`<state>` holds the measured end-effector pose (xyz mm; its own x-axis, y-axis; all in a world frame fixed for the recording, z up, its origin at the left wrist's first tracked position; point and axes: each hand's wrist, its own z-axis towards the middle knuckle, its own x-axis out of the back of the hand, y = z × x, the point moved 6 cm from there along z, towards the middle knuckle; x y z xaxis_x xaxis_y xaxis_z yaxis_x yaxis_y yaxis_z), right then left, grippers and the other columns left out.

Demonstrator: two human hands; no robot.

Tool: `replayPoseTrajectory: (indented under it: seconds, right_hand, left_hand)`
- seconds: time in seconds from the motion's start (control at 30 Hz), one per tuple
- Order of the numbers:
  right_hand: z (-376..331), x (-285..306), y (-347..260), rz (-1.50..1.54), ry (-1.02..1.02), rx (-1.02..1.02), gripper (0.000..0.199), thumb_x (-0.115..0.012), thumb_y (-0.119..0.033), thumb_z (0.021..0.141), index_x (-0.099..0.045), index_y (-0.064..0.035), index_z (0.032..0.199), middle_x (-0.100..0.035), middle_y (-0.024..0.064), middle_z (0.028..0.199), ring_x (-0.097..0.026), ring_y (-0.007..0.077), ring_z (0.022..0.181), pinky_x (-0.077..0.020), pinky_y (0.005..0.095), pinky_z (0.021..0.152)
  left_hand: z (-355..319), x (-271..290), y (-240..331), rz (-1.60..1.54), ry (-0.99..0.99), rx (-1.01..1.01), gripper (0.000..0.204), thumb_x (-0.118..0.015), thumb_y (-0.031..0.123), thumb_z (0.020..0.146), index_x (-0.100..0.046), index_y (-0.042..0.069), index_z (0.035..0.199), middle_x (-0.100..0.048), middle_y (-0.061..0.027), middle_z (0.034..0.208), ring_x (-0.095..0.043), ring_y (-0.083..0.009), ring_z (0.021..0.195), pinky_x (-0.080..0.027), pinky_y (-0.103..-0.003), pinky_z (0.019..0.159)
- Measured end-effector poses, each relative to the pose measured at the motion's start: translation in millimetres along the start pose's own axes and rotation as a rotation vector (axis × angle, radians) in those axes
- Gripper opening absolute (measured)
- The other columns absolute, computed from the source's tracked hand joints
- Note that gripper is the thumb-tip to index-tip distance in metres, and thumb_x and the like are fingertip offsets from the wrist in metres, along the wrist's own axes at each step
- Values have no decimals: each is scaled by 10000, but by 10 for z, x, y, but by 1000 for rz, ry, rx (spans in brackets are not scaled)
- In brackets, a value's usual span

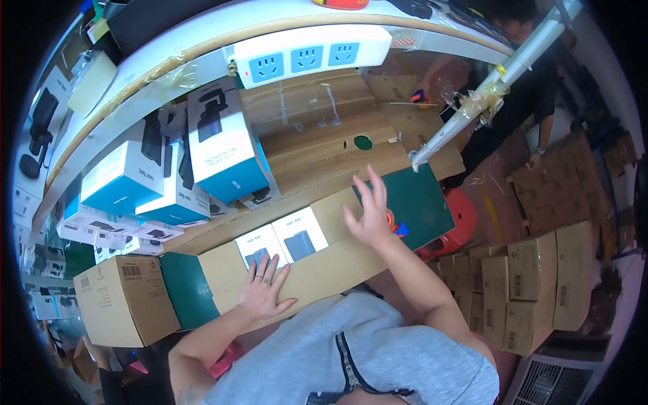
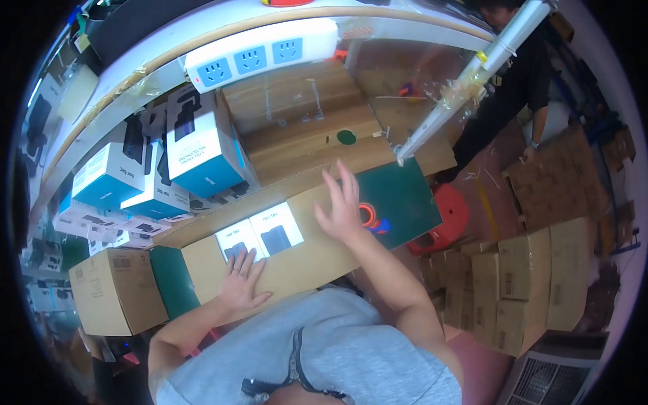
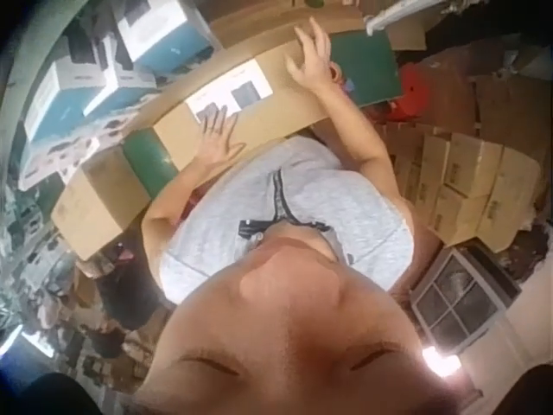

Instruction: The person seals cardboard boxes filled with packaged electronic products using a handheld tape dispenser.

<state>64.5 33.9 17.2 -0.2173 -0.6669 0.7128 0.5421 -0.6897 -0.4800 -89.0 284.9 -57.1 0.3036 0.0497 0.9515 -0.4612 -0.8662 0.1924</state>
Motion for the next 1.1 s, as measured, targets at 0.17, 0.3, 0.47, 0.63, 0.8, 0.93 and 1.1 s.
replayPoseTrajectory:
  seconds: [0.17,0.3,0.47,0.63,0.8,0.93,1.1]
  right_hand:
    - [896,-131,-395,-4,186,153,329,-615,-206,809,-634,-24,1082,-580,190,1245,-467,353,1260,-309,528,1068]
    - [476,-460,-415,-222,-1029,-201,616,-249,-490,990,-582,-5,1171,-586,247,1194,-570,381,1096,-364,509,1011]
    - [-659,-582,-82,-272,-692,101,685,-315,-517,968,-273,-57,1475,-201,228,1531,-144,383,1434,-135,496,1161]
    - [-647,-494,-61,-237,-630,-21,580,-382,-481,968,-315,-213,1478,-210,200,1537,-209,403,1411,-139,557,1144]
    - [-875,-233,160,-359,-467,-434,602,-435,-527,933,-319,-281,1470,-256,275,1489,-258,442,1381,-255,567,1101]
    - [-832,-337,342,27,-552,-586,656,-491,-522,907,-307,-247,1473,-277,299,1468,-357,451,1328,-356,485,1066]
    - [-1328,-505,1304,1053,91,-1040,643,-648,-336,849,-416,4,1343,-513,180,1280,-550,280,1138,-480,416,926]
  left_hand:
    - [-10,-126,-23,-94,67,-56,850,-537,559,843,-268,68,1482,-170,-291,1519,-119,-488,1408,-146,-603,1116]
    - [-411,28,-290,-90,886,343,784,-555,385,858,-255,-22,1458,-195,-327,1495,-123,-510,1399,-113,-598,1118]
    - [-344,-158,-485,-100,500,928,783,-514,400,894,-219,-54,1458,-144,-335,1511,-78,-486,1417,-72,-579,1130]
    - [-419,116,-721,-87,207,884,805,-498,530,894,-217,86,1504,-150,-282,1534,-121,-434,1427,-143,-567,1123]
    - [-625,66,-950,-219,357,1185,728,-449,554,914,-225,203,1510,-175,-269,1529,-294,-439,1359,-343,-510,1044]
    - [-646,44,-984,-252,378,1257,705,-433,547,923,-228,200,1501,-264,-282,1484,-451,-465,1228,-416,-495,981]
    - [-513,31,-1104,-208,449,1150,722,-430,577,912,-229,211,1501,-359,-293,1421,-477,-450,1211,-415,-490,987]
